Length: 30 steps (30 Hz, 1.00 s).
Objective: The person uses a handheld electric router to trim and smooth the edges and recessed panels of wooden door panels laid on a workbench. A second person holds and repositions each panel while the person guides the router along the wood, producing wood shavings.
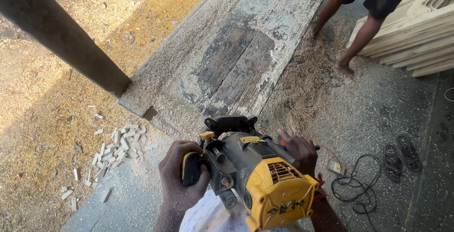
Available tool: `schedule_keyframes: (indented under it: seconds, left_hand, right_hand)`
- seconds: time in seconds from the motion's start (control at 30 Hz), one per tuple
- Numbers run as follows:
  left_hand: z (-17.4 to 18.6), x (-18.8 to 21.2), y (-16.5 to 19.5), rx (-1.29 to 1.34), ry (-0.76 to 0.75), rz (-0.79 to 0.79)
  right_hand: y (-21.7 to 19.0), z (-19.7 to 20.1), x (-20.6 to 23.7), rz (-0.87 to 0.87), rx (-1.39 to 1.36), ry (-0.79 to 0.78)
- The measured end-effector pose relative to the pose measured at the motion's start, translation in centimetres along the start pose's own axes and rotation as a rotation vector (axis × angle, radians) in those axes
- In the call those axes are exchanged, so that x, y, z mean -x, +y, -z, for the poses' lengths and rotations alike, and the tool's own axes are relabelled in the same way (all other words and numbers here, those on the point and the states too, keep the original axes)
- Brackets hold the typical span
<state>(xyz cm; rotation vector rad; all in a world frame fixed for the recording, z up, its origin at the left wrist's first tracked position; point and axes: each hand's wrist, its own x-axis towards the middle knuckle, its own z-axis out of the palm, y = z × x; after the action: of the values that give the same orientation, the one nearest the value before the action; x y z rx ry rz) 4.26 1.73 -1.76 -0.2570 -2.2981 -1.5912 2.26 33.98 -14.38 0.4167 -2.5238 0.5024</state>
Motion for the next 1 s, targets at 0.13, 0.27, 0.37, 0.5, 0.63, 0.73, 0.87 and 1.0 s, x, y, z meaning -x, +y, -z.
schedule_keyframes:
  seconds: [0.13, 0.27, 0.37, 0.5, 0.63, 0.73, 0.87, 1.0]
  left_hand:
    - [0.1, 0.1, 0.1, -0.007, 0.008, -0.006]
    - [0.1, 0.1, 0.0, 0.000, -0.003, 0.026]
    - [0.2, 0.3, 0.0, 0.001, 0.009, -0.009]
    - [0.1, 0.5, -0.1, -0.025, -0.017, 0.011]
    - [0.0, 0.6, 0.0, -0.017, -0.019, 0.030]
    - [-0.1, 0.6, 0.1, -0.006, -0.023, 0.042]
    - [-0.1, 0.5, 0.2, -0.007, -0.023, 0.040]
    - [-0.2, 0.5, 0.3, -0.022, -0.025, 0.036]
  right_hand:
    - [-0.3, 0.4, -0.1, 0.048, -0.006, 0.028]
    - [-0.6, 0.5, -0.2, 0.030, -0.014, 0.016]
    - [-0.5, 0.4, 0.1, -0.003, -0.010, -0.013]
    - [0.0, 0.2, 0.4, 0.046, 0.013, 0.009]
    - [0.5, -0.1, 0.8, 0.068, 0.009, 0.025]
    - [0.6, -0.1, 0.9, 0.049, 0.014, 0.009]
    - [0.5, 0.3, 0.8, 0.068, 0.027, 0.005]
    - [0.2, 0.8, 0.6, 0.100, 0.036, 0.026]
